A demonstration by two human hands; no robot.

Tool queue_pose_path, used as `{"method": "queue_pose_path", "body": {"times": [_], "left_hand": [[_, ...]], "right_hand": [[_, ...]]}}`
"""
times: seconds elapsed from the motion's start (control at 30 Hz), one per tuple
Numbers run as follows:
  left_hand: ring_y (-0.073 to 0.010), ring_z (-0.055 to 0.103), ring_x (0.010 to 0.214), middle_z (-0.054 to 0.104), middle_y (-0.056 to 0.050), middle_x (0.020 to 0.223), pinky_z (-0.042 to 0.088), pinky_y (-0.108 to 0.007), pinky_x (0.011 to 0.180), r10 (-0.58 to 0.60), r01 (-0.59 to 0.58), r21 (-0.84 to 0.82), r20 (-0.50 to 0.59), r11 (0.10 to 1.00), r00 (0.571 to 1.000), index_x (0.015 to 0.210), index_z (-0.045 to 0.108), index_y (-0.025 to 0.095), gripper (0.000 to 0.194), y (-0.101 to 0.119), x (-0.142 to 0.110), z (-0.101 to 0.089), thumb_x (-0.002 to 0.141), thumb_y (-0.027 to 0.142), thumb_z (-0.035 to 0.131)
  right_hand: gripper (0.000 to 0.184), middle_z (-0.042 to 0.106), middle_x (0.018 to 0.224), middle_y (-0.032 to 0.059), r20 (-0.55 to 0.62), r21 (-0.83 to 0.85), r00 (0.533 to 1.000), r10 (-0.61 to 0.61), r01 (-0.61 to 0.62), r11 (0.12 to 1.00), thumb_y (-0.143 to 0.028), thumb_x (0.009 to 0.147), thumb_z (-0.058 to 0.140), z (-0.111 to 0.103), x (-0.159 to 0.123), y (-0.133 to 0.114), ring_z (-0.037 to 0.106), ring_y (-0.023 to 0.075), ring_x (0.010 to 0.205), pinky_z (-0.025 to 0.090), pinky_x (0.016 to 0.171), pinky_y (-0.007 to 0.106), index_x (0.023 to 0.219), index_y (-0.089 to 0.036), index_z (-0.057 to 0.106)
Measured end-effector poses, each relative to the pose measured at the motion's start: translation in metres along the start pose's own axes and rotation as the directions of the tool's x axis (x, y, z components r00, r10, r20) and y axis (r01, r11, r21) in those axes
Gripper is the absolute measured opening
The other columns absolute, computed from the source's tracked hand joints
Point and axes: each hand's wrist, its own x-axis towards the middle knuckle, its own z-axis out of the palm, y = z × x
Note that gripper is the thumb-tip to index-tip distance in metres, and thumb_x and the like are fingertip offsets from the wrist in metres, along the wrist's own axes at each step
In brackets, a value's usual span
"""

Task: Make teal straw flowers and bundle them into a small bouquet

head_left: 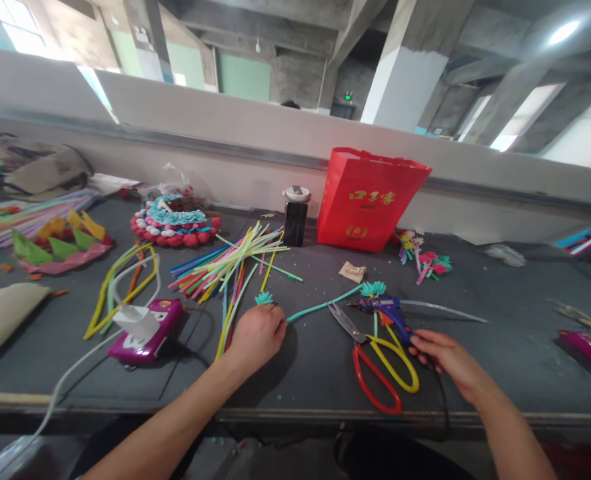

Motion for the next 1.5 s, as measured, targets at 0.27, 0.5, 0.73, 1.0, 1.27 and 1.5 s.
{"method": "queue_pose_path", "body": {"times": [0.27,0.5,0.73,1.0,1.27,1.5], "left_hand": [[-0.0197,0.061,0.075,0.067,-0.005,0.079,0.038,-0.029,0.066,-0.16,0.124,-0.254,-0.126,0.959,0.979,0.084,0.062,0.019,0.018,-0.006,0.0,-0.016,0.091,0.026,0.047],[-0.0105,0.043,0.055,0.053,0.003,0.062,0.03,-0.024,0.054,-0.319,0.223,-0.829,0.057,0.512,0.946,0.073,0.057,0.017,0.026,-0.002,0.0,-0.02,0.084,0.042,0.058],[-0.0054,0.04,0.051,0.059,0.002,0.065,0.027,-0.021,0.05,-0.205,0.32,-0.947,0.318,-0.024,0.926,0.082,0.059,0.014,0.029,0.004,-0.005,-0.022,0.071,0.035,0.076],[-0.004,0.042,0.048,0.058,0.001,0.066,0.029,-0.019,0.048,-0.1,0.372,-0.898,0.403,-0.235,0.91,0.077,0.061,0.013,0.023,0.003,-0.004,-0.024,0.072,0.029,0.077],[-0.0039,0.043,0.046,0.06,-0.001,0.065,0.027,-0.018,0.045,-0.047,0.401,-0.868,0.432,-0.292,0.901,0.076,0.064,0.012,0.017,0.0,-0.007,-0.022,0.072,0.023,0.077],[-0.0039,0.042,0.046,0.06,-0.002,0.063,0.026,-0.017,0.043,-0.004,0.469,-0.829,0.493,-0.303,0.87,0.074,0.065,0.012,0.013,0.004,-0.008,-0.023,0.072,0.019,0.076]], "right_hand": [[0.032,0.073,0.084,0.0094,-0.227,-0.486,0.928,-0.295,0.154,0.86,-0.046,0.079,0.056,0.004,-0.014,-0.007,0.066,0.0278,0.079,0.045,0.07,0.036,0.093,-0.021,0.071],[0.048,0.071,0.105,0.0108,0.075,-0.694,0.861,-0.504,0.407,0.593,-0.048,0.083,0.059,0.049,-0.054,-0.014,0.067,0.0295,0.098,0.05,0.084,0.04,0.122,-0.02,0.062],[0.052,0.072,0.1,0.0105,0.189,-0.642,0.889,-0.416,0.433,0.633,-0.028,0.077,0.058,0.074,-0.058,-0.018,0.069,0.0286,0.093,0.051,0.08,0.038,0.127,-0.017,0.057],[0.054,0.056,0.079,-0.0025,0.422,0.14,0.892,-0.163,0.114,0.984,-0.038,0.077,0.062,0.086,-0.08,-0.033,0.054,0.0112,0.052,0.044,0.05,0.025,0.126,-0.02,0.048],[0.061,0.065,0.089,0.0048,0.611,0.499,0.741,-0.28,-0.086,0.862,-0.045,0.08,0.071,0.12,-0.108,-0.034,0.067,0.021,0.078,0.052,0.075,0.039,0.131,-0.022,0.045],[0.068,0.059,0.086,0.002,0.698,0.48,0.697,-0.164,-0.285,0.83,-0.062,0.082,0.064,0.132,-0.108,-0.022,0.065,0.0204,0.076,0.056,0.069,0.044,0.134,-0.027,0.037]]}}
